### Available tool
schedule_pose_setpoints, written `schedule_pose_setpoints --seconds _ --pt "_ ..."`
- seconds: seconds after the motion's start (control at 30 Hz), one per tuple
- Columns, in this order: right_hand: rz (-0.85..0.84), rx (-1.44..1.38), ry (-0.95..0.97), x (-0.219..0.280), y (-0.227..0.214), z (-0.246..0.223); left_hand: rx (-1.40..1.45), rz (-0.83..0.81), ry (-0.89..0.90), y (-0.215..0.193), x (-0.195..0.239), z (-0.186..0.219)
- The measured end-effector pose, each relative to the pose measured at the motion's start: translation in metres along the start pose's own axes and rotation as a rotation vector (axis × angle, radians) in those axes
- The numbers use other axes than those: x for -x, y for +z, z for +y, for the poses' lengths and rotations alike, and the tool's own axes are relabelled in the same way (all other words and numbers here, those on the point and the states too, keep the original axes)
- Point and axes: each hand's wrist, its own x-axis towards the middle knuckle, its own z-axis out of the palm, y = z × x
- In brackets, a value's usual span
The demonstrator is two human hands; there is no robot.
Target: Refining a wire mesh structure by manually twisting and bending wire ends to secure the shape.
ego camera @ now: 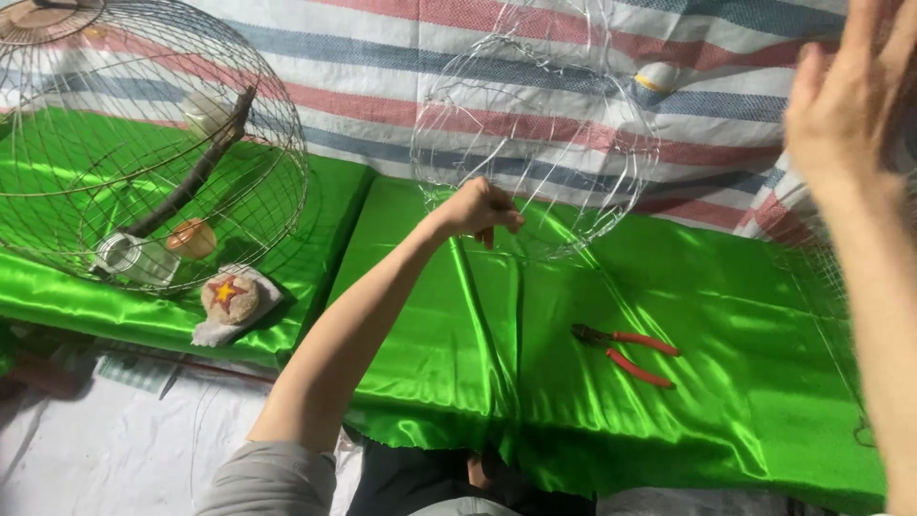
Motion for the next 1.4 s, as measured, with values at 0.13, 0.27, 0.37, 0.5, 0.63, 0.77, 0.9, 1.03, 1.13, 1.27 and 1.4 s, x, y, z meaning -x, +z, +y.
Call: schedule_pose_setpoints --seconds 0.13,0.27,0.37,0.5,0.63,0.77,0.9,1.03,1.13,1.27,1.4 --pt "0.044 -0.390 0.264 0.055 0.032 -0.044 0.088 -0.038 0.000 -0.006 -0.010 0.009" --pt "-0.111 -0.720 0.445 0.128 0.077 -0.124 0.111 0.023 0.042 -0.007 -0.010 0.018" --pt "-0.286 -0.748 0.465 0.152 0.101 -0.171 0.137 0.023 0.027 -0.008 -0.010 0.019" --pt "-0.348 -0.691 0.512 0.151 0.114 -0.192 0.139 0.020 0.006 -0.007 -0.012 0.020" --pt "-0.371 -0.519 0.555 0.154 0.139 -0.181 0.172 0.033 0.015 -0.010 -0.012 0.019" --pt "-0.336 -0.465 0.452 0.157 0.141 -0.164 0.150 0.043 0.007 -0.009 -0.014 0.019" --pt "-0.284 -0.631 0.609 0.166 0.156 -0.155 0.174 0.042 0.005 -0.009 -0.017 0.016" --pt "-0.332 -0.776 0.596 0.157 0.148 -0.154 0.173 0.043 -0.006 -0.006 -0.020 0.012" --pt "-0.368 -0.829 0.603 0.161 0.159 -0.146 0.154 0.046 -0.008 -0.006 -0.019 0.014" --pt "-0.458 -1.066 0.718 0.166 0.175 -0.138 0.147 0.041 -0.014 -0.005 -0.016 0.015" --pt "-0.477 -1.096 0.742 0.165 0.184 -0.130 0.145 0.042 0.011 -0.004 -0.016 0.010"
